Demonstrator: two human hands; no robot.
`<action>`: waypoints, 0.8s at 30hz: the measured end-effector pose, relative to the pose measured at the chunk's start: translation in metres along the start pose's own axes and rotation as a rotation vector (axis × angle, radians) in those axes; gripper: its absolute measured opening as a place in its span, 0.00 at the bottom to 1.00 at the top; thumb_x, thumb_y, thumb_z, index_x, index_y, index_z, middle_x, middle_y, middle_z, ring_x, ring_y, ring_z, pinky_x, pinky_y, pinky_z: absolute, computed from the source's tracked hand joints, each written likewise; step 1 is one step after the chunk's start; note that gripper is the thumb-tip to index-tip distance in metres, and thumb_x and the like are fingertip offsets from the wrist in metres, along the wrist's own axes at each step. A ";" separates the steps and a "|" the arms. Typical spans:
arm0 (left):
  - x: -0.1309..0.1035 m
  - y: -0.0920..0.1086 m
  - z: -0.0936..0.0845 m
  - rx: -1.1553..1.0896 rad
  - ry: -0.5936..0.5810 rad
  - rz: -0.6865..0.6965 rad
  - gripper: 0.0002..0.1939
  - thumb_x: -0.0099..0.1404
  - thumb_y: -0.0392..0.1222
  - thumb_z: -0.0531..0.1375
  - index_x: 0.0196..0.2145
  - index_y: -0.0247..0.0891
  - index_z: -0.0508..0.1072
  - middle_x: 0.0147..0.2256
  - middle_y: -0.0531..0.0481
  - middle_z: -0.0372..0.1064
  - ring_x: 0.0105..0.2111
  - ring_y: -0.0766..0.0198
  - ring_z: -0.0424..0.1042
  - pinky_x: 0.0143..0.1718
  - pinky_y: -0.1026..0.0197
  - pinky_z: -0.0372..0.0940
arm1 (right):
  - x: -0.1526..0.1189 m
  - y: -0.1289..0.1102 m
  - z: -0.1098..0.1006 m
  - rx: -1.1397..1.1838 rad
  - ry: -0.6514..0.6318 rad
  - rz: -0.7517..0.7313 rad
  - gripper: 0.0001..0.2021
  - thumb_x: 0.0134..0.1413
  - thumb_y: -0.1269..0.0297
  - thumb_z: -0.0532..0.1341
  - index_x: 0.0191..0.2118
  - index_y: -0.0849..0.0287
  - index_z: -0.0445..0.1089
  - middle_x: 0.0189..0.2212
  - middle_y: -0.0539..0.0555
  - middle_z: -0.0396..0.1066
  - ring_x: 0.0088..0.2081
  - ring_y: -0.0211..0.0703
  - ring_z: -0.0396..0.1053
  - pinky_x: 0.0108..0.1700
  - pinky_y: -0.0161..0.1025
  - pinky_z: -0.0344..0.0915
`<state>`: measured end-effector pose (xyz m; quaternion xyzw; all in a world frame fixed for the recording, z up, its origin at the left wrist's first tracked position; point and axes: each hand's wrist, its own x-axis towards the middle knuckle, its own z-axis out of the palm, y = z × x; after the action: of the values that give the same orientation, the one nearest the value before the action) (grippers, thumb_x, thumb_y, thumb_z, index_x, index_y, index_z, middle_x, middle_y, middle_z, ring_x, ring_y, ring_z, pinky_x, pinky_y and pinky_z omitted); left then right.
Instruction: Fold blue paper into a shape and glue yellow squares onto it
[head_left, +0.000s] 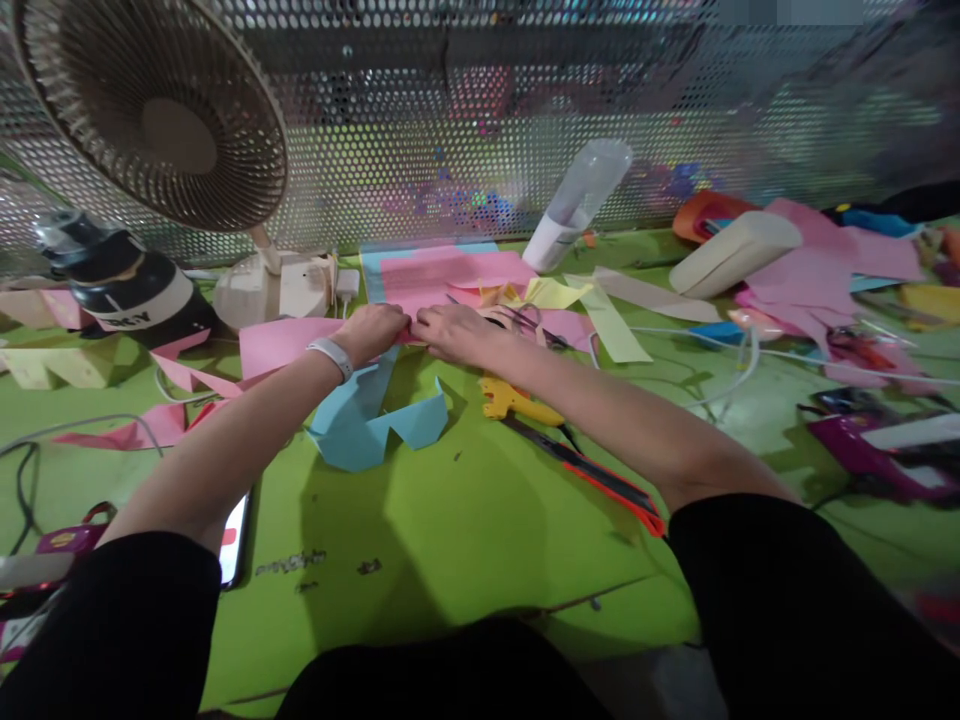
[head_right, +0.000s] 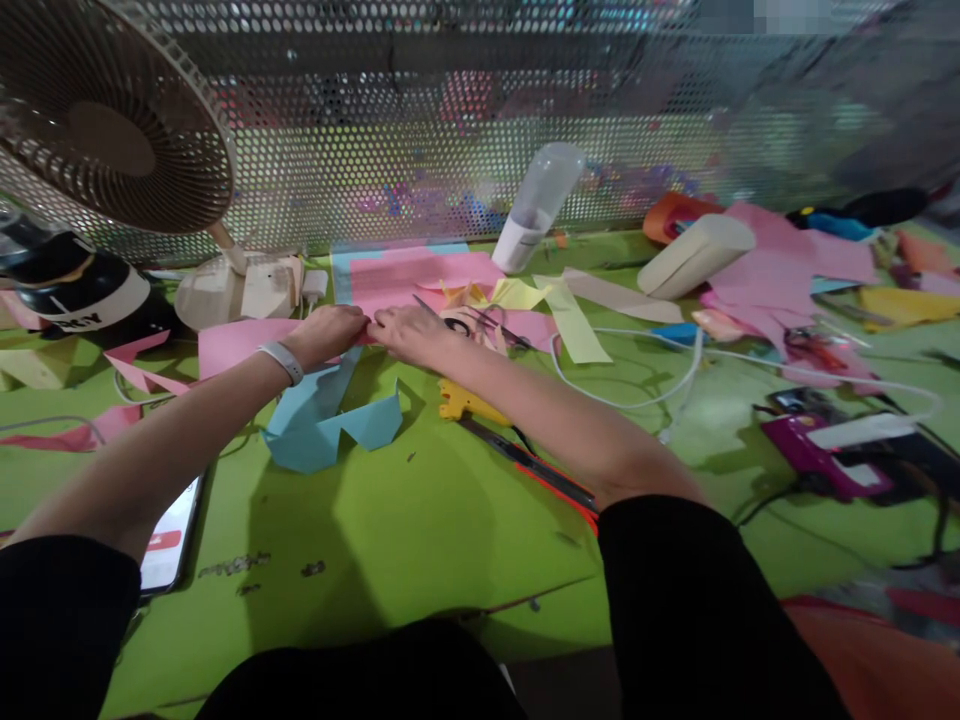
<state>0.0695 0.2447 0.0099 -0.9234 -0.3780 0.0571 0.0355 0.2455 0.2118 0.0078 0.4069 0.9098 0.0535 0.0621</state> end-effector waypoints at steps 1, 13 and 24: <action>0.000 -0.001 0.001 -0.007 0.007 0.001 0.13 0.69 0.33 0.51 0.43 0.31 0.75 0.40 0.38 0.74 0.43 0.54 0.75 0.40 0.59 0.64 | 0.002 -0.001 0.000 -0.001 0.004 -0.012 0.16 0.61 0.71 0.54 0.52 0.64 0.71 0.46 0.64 0.72 0.46 0.51 0.68 0.43 0.42 0.58; -0.010 -0.008 0.007 -0.078 0.059 0.032 0.13 0.66 0.36 0.53 0.43 0.34 0.76 0.44 0.43 0.73 0.44 0.57 0.73 0.43 0.60 0.65 | -0.012 -0.018 0.003 0.020 -0.034 0.081 0.18 0.63 0.66 0.50 0.43 0.66 0.77 0.41 0.65 0.75 0.41 0.52 0.70 0.41 0.44 0.56; -0.026 0.015 -0.001 0.035 0.037 -0.075 0.14 0.67 0.33 0.52 0.46 0.34 0.74 0.45 0.41 0.72 0.45 0.55 0.73 0.40 0.59 0.65 | -0.015 -0.027 0.012 0.025 -0.071 0.104 0.19 0.63 0.68 0.49 0.50 0.68 0.73 0.44 0.66 0.74 0.44 0.52 0.71 0.42 0.43 0.56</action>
<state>0.0617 0.2160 0.0115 -0.9087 -0.4104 0.0452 0.0610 0.2377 0.1835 -0.0065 0.4562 0.8852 0.0307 0.0862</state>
